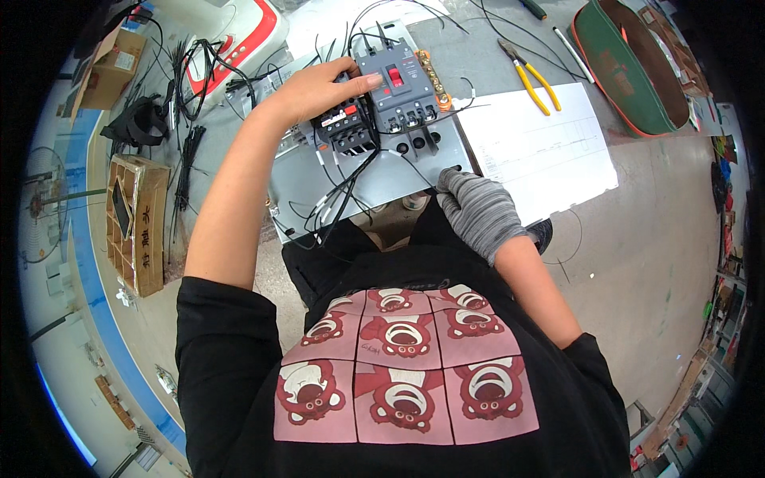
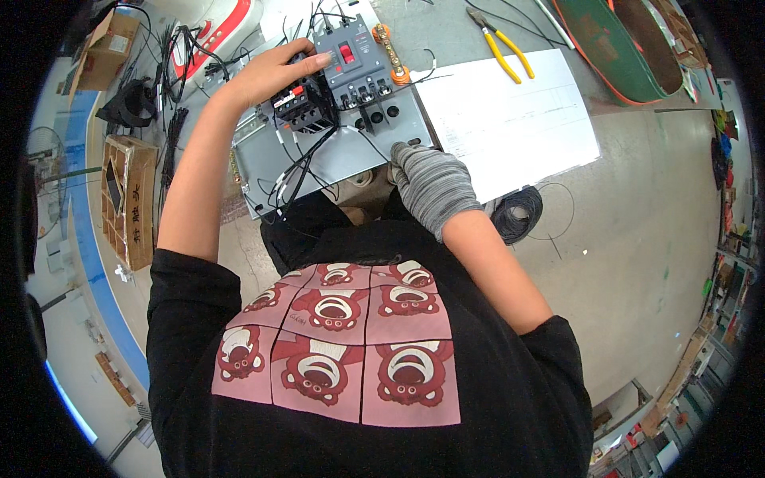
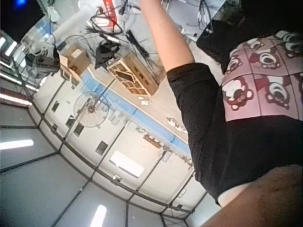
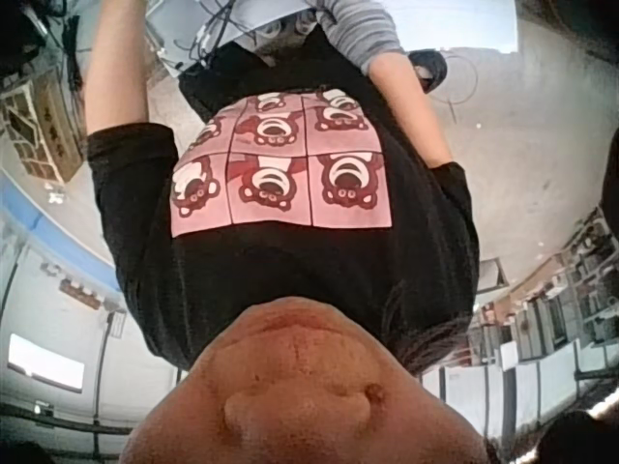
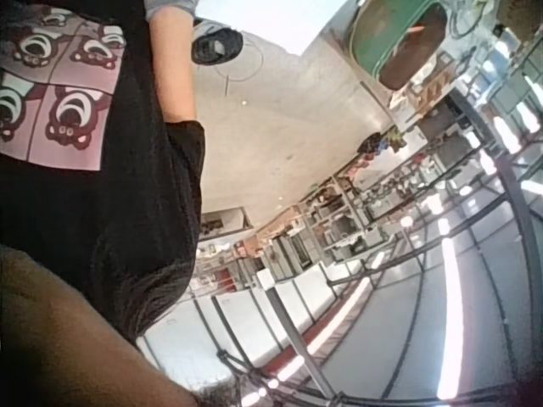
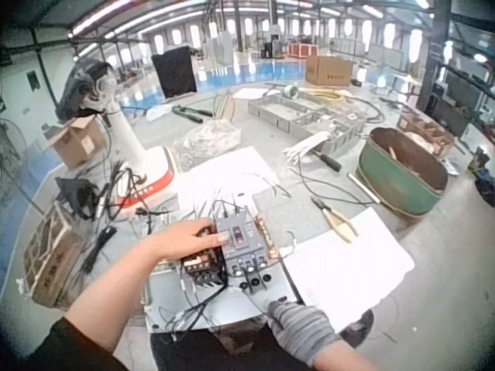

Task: The person connects black wires to terminals on a circuit breaker and contactor mounted on a metal panel. They strip wire ends, insert them into terminal blocks, and tighten connections using a screwdriver. The person also applies white wire markers to label the wires.

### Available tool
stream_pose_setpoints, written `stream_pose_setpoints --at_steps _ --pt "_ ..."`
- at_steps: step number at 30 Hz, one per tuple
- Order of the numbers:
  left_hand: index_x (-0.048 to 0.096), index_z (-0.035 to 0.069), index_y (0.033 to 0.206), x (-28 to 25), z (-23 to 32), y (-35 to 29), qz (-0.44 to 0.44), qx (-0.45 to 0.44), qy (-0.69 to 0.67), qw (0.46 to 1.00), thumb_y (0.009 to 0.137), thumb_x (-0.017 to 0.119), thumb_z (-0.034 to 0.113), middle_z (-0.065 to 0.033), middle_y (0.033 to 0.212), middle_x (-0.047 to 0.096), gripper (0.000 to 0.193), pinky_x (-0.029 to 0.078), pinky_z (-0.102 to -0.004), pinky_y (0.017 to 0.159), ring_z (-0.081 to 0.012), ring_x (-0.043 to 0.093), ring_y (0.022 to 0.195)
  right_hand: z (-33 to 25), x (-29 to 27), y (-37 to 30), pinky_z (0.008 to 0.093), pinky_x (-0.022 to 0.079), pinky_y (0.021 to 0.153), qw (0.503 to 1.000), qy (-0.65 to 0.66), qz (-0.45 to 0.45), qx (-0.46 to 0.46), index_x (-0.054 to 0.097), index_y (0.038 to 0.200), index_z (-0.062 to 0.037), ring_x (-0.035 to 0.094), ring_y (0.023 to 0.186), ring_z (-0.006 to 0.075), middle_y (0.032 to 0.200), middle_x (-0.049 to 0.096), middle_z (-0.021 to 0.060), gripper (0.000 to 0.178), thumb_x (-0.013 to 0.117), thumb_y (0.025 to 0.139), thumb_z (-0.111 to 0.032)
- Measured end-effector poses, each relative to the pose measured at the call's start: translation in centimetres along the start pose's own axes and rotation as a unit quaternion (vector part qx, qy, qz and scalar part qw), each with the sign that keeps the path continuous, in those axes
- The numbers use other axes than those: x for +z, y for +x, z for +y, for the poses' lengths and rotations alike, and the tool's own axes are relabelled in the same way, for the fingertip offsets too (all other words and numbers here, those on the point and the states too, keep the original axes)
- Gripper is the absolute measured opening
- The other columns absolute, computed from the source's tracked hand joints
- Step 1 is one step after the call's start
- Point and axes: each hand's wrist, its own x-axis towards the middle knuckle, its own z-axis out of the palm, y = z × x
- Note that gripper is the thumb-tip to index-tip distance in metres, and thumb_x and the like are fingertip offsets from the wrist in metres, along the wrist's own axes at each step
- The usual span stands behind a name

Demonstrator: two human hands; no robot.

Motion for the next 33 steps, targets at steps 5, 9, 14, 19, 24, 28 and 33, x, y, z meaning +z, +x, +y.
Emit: stream_pose_setpoints --at_steps 5,9,14,19,24,28,33 --pt "0.061 0.012 0.116 0.3 -0.2 0.2 0.016 0.004 0.011 1.0 0.083 0.05 0.073 -0.0135 0.103 0.066 0.07 0.045 -0.038 0.089 -0.0279 0.061 0.098 0.2 1.6 -0.4 0.0431 0.053 0.076 0.997 0.032 0.069 -0.01 0.063 0.11 -0.006 0.065 0.083 0.0361 0.091 0.068 0.0182 0.024 0.059 0.088 -0.015" --pt "0.06 0.012 0.119 0.2 -0.1 0.1 0.007 -0.002 0.006 1.0 0.083 0.05 0.073 -0.0149 0.109 0.066 0.072 0.045 -0.0381 0.091 -0.0295 0.061 0.102 -0.7 1.8 -0.5 0.0431 0.053 0.076 0.998 0.024 0.061 -0.01 0.063 0.114 -0.0065 0.065 0.083 0.0357 0.092 0.068 0.0183 0.027 0.058 0.088 -0.015" --pt "0.061 0.011 0.119 0.2 0.0 0.0 0.023 0.004 0.003 1.0 0.082 0.051 0.073 -0.015 0.109 0.065 0.072 0.045 -0.0368 0.092 -0.0287 0.061 0.102 -1.0 2.6 -0.8 0.0432 0.053 0.074 1.0 0.016 -0.015 -0.008 0.063 0.111 -0.0068 0.065 0.082 0.0358 0.093 0.068 0.0186 0.025 0.058 0.089 -0.017" --pt "0.061 0.01 0.117 0.3 -0.2 0.3 0.022 -0.004 -0.005 1.0 0.084 0.052 0.07 -0.0139 0.107 0.065 0.069 0.045 -0.0353 0.091 -0.0269 0.061 0.101 -0.8 2.5 -0.9 0.0464 0.053 0.07 0.999 -0.003 -0.011 -0.032 0.062 0.113 -0.0077 0.067 0.078 0.0365 0.089 0.068 0.018 0.026 0.05 0.091 -0.015" --pt "0.061 0.01 0.117 0.5 -0.4 0.3 0.033 0.012 0.005 0.999 0.084 0.052 0.07 -0.014 0.105 0.066 0.068 0.045 -0.0353 0.09 -0.0269 0.061 0.1 -0.7 1.8 -0.6 0.0441 0.052 0.076 0.999 0.036 -0.011 0.0 0.064 0.11 -0.0059 0.065 0.084 0.0356 0.091 0.068 0.019 0.025 0.058 0.089 -0.017" --pt "0.061 0.01 0.117 0.6 -0.5 0.0 0.047 0.015 0.003 0.999 0.084 0.052 0.069 -0.0145 0.104 0.066 0.067 0.045 -0.0355 0.089 -0.0281 0.061 0.099 0.2 1.1 -0.4 0.0444 0.052 0.077 0.999 0.037 0.02 0.015 0.064 0.111 -0.0056 0.065 0.085 0.0369 0.092 0.068 0.02 0.025 0.057 0.089 -0.017" --pt "0.061 0.01 0.116 0.3 0.2 -0.2 0.031 0.008 0.005 0.999 0.085 0.052 0.068 -0.0146 0.102 0.066 0.066 0.046 -0.036 0.088 -0.0286 0.061 0.098 0.7 0.7 0.3 0.0442 0.053 0.077 0.998 0.027 0.04 0.034 0.065 0.106 -0.0039 0.065 0.085 0.0376 0.093 0.068 0.0206 0.023 0.058 0.089 -0.017"
